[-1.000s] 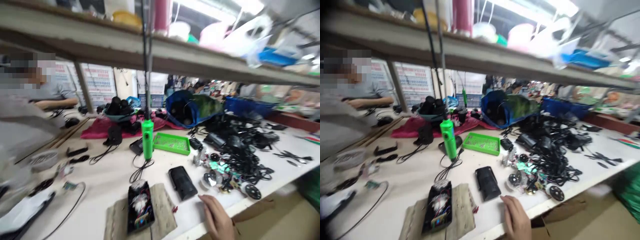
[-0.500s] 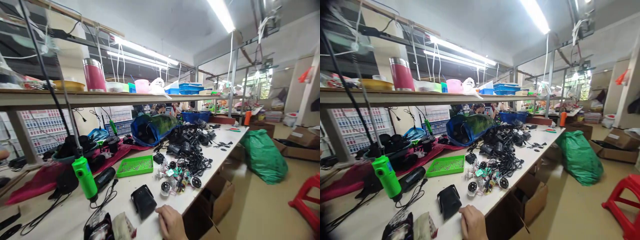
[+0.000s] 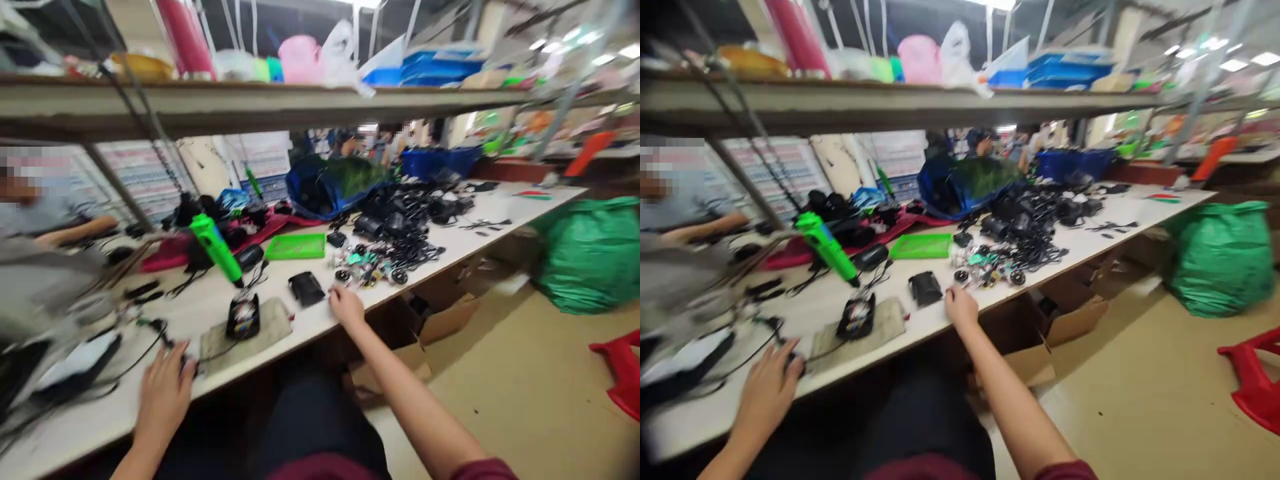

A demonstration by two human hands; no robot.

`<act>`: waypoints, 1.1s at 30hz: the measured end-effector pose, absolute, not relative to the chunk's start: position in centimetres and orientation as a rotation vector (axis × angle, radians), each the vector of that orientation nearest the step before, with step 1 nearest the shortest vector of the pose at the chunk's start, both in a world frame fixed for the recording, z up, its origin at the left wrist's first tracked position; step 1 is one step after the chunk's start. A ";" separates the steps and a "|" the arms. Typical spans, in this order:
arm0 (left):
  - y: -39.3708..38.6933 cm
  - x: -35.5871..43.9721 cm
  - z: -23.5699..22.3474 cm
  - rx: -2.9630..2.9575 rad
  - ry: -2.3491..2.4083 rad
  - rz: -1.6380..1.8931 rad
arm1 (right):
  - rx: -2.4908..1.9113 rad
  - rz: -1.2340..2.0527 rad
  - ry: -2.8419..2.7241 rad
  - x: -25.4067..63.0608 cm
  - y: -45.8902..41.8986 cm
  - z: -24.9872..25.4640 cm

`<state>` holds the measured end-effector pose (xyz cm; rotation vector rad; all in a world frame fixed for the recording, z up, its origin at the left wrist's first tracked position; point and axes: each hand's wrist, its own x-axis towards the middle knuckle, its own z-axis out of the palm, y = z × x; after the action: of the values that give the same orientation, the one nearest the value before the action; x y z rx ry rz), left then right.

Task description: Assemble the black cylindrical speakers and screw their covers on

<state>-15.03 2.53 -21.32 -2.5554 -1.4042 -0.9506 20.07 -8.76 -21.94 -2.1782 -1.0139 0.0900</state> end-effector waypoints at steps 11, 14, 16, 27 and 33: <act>2.8 -15.3 -23.2 -2.550 -1.387 -0.904 | -2.087 -0.184 -1.090 19.5 -9.0 -24.5; 2.6 -15.4 -23.4 -2.560 -1.275 -0.973 | -2.031 -0.278 -1.076 19.6 -8.9 -24.9; 2.5 -15.3 -23.6 -2.558 -1.210 -1.019 | -1.993 -0.329 -1.070 19.6 -8.9 -25.2; 1.9 -16.0 -24.7 -2.554 -0.804 -1.159 | -1.902 -0.406 -1.057 19.8 -9.0 -25.4; 1.4 -16.3 -23.9 -2.506 -0.597 -1.180 | -1.873 -0.388 -1.095 19.8 -9.3 -25.5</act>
<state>-16.32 1.43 -23.87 -2.5060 -0.5966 -1.1801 19.78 -9.25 -25.47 -1.8735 -1.0954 -0.3877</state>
